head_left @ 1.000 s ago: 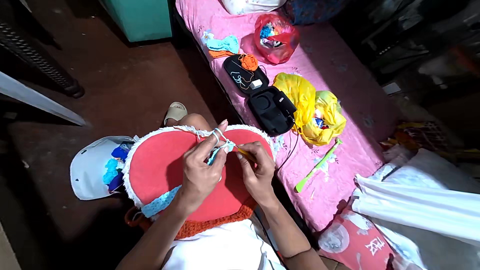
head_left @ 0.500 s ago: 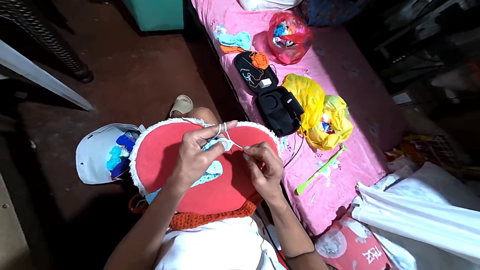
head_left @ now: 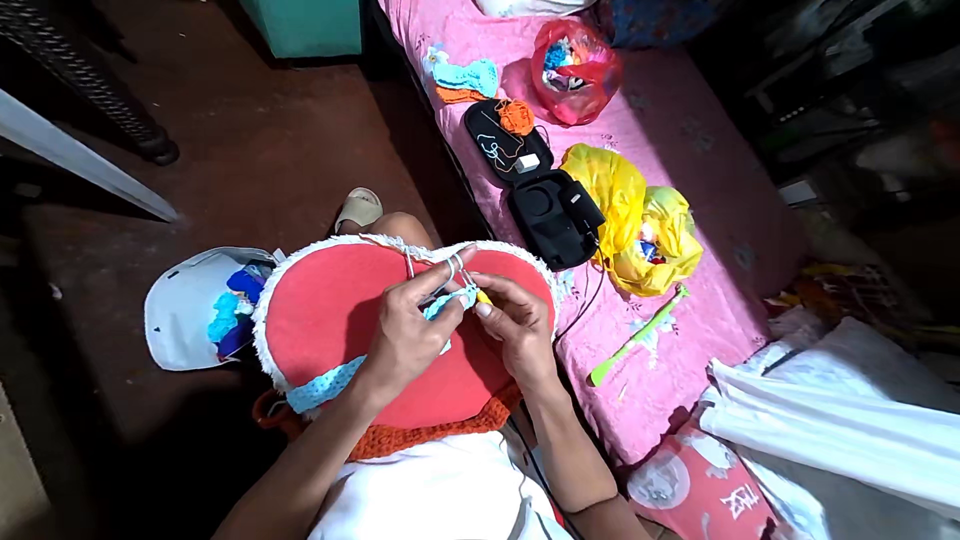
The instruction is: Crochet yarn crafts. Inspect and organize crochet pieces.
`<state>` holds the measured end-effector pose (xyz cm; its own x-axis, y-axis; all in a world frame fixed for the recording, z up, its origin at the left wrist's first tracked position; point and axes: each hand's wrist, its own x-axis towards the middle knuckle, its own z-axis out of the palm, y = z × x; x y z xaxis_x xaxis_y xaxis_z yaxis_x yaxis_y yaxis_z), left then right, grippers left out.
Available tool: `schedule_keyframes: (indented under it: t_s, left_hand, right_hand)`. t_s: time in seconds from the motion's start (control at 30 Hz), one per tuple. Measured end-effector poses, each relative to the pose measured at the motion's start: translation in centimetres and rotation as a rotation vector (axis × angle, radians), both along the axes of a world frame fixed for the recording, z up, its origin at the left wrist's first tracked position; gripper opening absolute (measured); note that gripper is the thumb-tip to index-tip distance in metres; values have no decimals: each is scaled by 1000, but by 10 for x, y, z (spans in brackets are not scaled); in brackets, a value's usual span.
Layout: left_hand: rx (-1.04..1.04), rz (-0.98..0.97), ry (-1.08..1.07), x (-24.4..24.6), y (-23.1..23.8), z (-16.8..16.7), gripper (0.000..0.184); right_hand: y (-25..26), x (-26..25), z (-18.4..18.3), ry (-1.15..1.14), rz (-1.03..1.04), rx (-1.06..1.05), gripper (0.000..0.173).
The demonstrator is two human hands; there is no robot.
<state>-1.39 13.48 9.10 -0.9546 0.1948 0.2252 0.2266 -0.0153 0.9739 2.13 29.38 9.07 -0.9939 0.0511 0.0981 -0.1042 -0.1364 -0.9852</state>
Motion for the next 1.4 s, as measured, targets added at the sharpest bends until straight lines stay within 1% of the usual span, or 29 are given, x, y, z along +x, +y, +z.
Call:
schedule_keyframes:
  t_s: [0.13, 0.2, 0.27, 0.33, 0.4, 0.43, 0.47, 0.5, 0.53, 0.6, 0.63, 0.67, 0.7, 0.73, 0.8, 0.83, 0.9, 1.0, 1.1, 1.17, 1.2, 1.23, 1.3, 1.33, 1.4]
  left_hand:
    - [14, 18, -51, -4, -4, 1, 51]
    - [10, 21, -52, -3, -3, 2, 54]
    - [-14, 57, -39, 0, 1, 2, 58]
    - [-97, 117, 43, 4, 5, 1, 58]
    - [-238, 197, 243, 8, 10, -5, 54]
    - [-287, 238, 342, 9, 14, -10, 51]
    - [-309, 269, 414, 10, 18, -14, 49]
    - [-291, 289, 456, 11, 20, -19, 45]
    - [-245, 296, 464, 10, 21, -21, 42]
    - [-119, 261, 399, 10, 18, -18, 41]
    - [-60, 234, 357, 9, 17, -14, 41]
    - [-17, 210, 318, 9, 14, -11, 42]
    - [11, 187, 280, 8, 12, -7, 43]
    - [30, 169, 241, 7, 10, -4, 44]
    - [51, 116, 156, 6, 5, 3, 46]
    - [66, 80, 116, 4, 3, 6, 46]
    - [93, 33, 51, 0, -2, 11, 46]
    - [146, -26, -17, -7, -9, 13, 44]
    - [256, -85, -133, -13, -15, 12, 41]
    - [350, -133, -231, -16, -20, 10, 41]
    - [397, -152, -280, -18, -22, 9, 41]
    - [426, -169, -319, -19, -23, 8, 41]
    - [435, -200, -349, -19, -23, 6, 41]
    - [397, -206, -312, -18, -22, 5, 40]
    - [227, -152, -144, -14, -17, 4, 37]
  right_hand:
    - [-1, 2, -4, 8, -39, 66, 27]
    - [-4, 4, -5, 46, -79, 159, 27]
    - [-6, 5, -6, 175, -134, 352, 25]
    - [-7, 5, -9, 375, -214, 618, 24]
    - [-8, 3, -8, 519, -291, 839, 24]
    - [-9, 2, -5, 540, -311, 878, 23]
    - [-11, 1, -2, 512, -305, 854, 22]
    - [-11, 1, 3, 432, -266, 751, 22]
    - [-11, 2, 8, 301, -196, 553, 23]
    - [-6, -1, 15, 24, -43, -1, 25]
    - [-5, -3, 15, -50, 4, -190, 26]
    - [-5, -3, 13, -61, 15, -259, 27]
    - [-7, -1, 10, -13, -13, -213, 27]
    - [-8, 0, 7, 78, -69, -68, 26]
    - [-10, 3, -2, 303, -208, 323, 21]
    - [-9, 3, -7, 406, -259, 481, 18]
    - [-7, 2, -12, 552, -328, 708, 14]
    - [-5, 1, -13, 635, -364, 880, 15]
    - [-2, 2, -12, 670, -330, 933, 17]
    - [3, 3, -13, 649, -261, 854, 16]
    - [4, 4, -14, 601, -212, 760, 15]
    - [5, 6, -13, 520, -161, 630, 14]
    - [7, 11, -10, 272, -67, 293, 15]
    - [8, 12, -7, 131, -15, 108, 17]
    - [10, 11, -4, -78, 83, -226, 19]
